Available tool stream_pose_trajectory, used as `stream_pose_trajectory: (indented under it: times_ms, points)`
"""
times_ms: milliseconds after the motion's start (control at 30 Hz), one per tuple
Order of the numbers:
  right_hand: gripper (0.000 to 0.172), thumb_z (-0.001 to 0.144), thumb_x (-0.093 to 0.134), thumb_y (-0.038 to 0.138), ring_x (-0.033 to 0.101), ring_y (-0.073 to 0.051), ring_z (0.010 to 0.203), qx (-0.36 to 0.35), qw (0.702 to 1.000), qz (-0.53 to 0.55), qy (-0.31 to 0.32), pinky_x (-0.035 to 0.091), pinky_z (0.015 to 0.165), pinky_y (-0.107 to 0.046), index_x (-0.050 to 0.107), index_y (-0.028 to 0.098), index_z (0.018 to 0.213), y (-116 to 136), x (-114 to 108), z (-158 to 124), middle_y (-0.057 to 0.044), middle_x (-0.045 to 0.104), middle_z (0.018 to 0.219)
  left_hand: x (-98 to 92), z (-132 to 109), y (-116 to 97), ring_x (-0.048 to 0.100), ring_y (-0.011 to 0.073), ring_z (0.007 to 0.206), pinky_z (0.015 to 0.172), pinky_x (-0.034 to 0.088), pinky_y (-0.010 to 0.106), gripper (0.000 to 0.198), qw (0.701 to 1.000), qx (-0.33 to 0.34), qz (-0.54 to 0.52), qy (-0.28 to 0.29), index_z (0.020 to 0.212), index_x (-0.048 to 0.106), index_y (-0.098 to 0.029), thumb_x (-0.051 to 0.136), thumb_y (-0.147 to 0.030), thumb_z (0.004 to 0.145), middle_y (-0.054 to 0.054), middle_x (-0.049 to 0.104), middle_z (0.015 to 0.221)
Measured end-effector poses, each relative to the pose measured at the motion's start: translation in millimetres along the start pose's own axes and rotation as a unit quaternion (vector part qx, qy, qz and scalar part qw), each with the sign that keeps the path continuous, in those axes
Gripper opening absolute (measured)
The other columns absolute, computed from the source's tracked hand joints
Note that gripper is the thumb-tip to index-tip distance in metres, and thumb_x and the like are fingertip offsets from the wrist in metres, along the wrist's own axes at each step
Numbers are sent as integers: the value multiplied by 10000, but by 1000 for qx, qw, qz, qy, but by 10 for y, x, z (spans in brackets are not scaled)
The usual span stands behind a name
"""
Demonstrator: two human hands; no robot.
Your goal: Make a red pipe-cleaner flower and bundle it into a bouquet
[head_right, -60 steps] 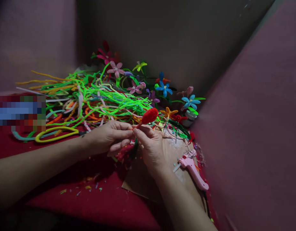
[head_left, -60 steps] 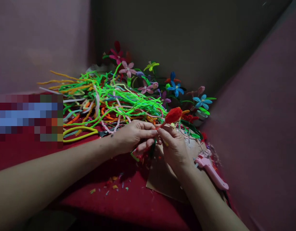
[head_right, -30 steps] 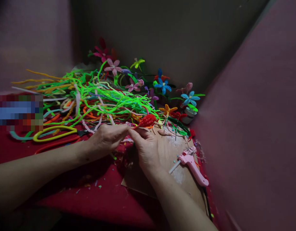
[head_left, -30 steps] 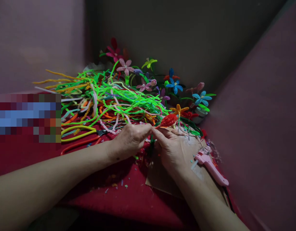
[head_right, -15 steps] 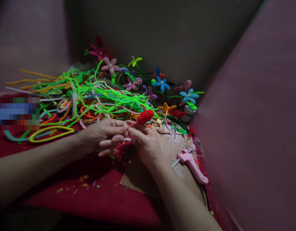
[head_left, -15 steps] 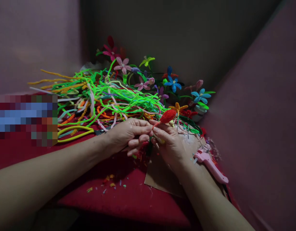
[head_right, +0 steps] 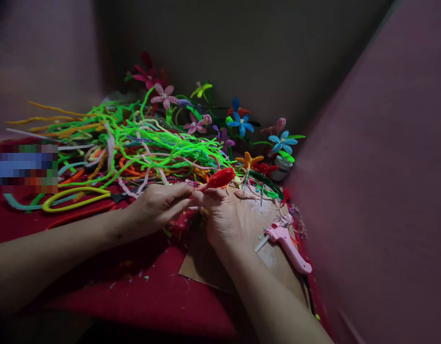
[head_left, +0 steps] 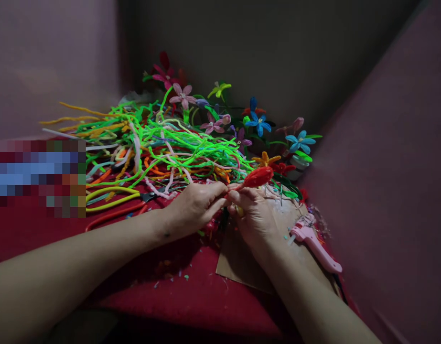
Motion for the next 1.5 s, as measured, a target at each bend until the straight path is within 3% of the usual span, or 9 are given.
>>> stream_pose_trajectory:
  times_ms: [100, 300, 433, 567, 700, 900, 1000, 1300, 1500]
  points:
    - [159, 503, 790, 188, 490, -78, 539, -20, 1000, -21, 5, 356, 472, -197, 662, 187, 597, 36, 29, -23, 45, 601, 582, -13, -29, -1, 477, 77, 535, 527, 356, 191, 208, 1000, 2, 1, -25, 867, 639, -130, 444, -202, 859, -8, 564, 613]
    - [169, 548, 777, 181, 542, -95, 650, -40, 998, -33, 22, 423, 573, -212, 677, 205, 682, 85, 65, -63, 36, 640, 722, -21, -2, 135, 424, 53, 432, 418, 339, 160, 189, 973, -140, -186, 2, 702, 579, -139, 491, -245, 831, -49, 468, 515]
    - [155, 630, 725, 191, 568, -108, 730, -36, 995, -69, 61, 428, 606, -208, 694, 208, 781, 97, 109, -75, 23, 666, 816, 33, -18, 212, 418, 38, 338, 337, 320, 145, 135, 920, -230, -316, 31, 728, 565, -136, 530, -237, 810, -55, 506, 503]
    - [120, 628, 732, 200, 547, -79, 640, -6, 996, -52, 67, 401, 536, -182, 697, 207, 742, 81, 87, -50, 32, 667, 761, 100, -27, 222, 421, 14, 321, 323, 302, 113, 176, 878, -248, -405, 59, 678, 560, -128, 583, -251, 802, -45, 543, 509]
    - [174, 572, 760, 183, 556, -78, 616, 37, 997, -27, 64, 397, 500, -171, 702, 208, 734, 33, 55, -20, 24, 669, 763, 234, -76, 210, 351, 6, 272, 281, 294, 111, 186, 798, -277, -523, 116, 666, 537, -131, 561, -228, 824, -56, 515, 473]
    - [224, 567, 769, 226, 498, -75, 500, 40, 988, -12, 152, 389, 488, -199, 708, 223, 782, 15, 180, -38, 42, 604, 584, 359, -129, 126, 260, 17, 221, 219, 298, 138, 135, 710, -266, -621, 200, 776, 579, -121, 561, -246, 821, -69, 483, 463]
    - [184, 551, 774, 217, 483, -71, 489, 31, 988, -5, 152, 377, 487, -204, 698, 213, 719, 22, 190, -31, 44, 598, 583, 352, -126, 133, 300, 28, 218, 231, 282, 140, 161, 732, -264, -593, 207, 818, 593, -125, 544, -277, 836, -62, 499, 452]
    - [159, 522, 777, 155, 502, -68, 520, 27, 999, 17, 41, 344, 448, -181, 661, 182, 628, -15, 17, 20, 39, 617, 627, 31, 21, 94, 509, 82, 488, 485, 387, 192, 162, 977, -123, -162, 71, 784, 589, -142, 511, -275, 834, -22, 573, 584]
    - [168, 532, 786, 179, 480, -69, 529, 27, 999, -2, 25, 304, 425, -187, 665, 186, 648, -32, 21, -8, 35, 616, 647, -52, -54, -45, 455, 84, 513, 507, 326, 205, 171, 993, 71, 80, -46, 742, 567, -152, 441, -181, 854, -12, 538, 593]
Point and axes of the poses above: each hand's wrist, its own z-axis towards the middle knuckle, its own x-axis out of the palm, y = z × x, the point moved 8 cm from there along z, towards the middle knuckle
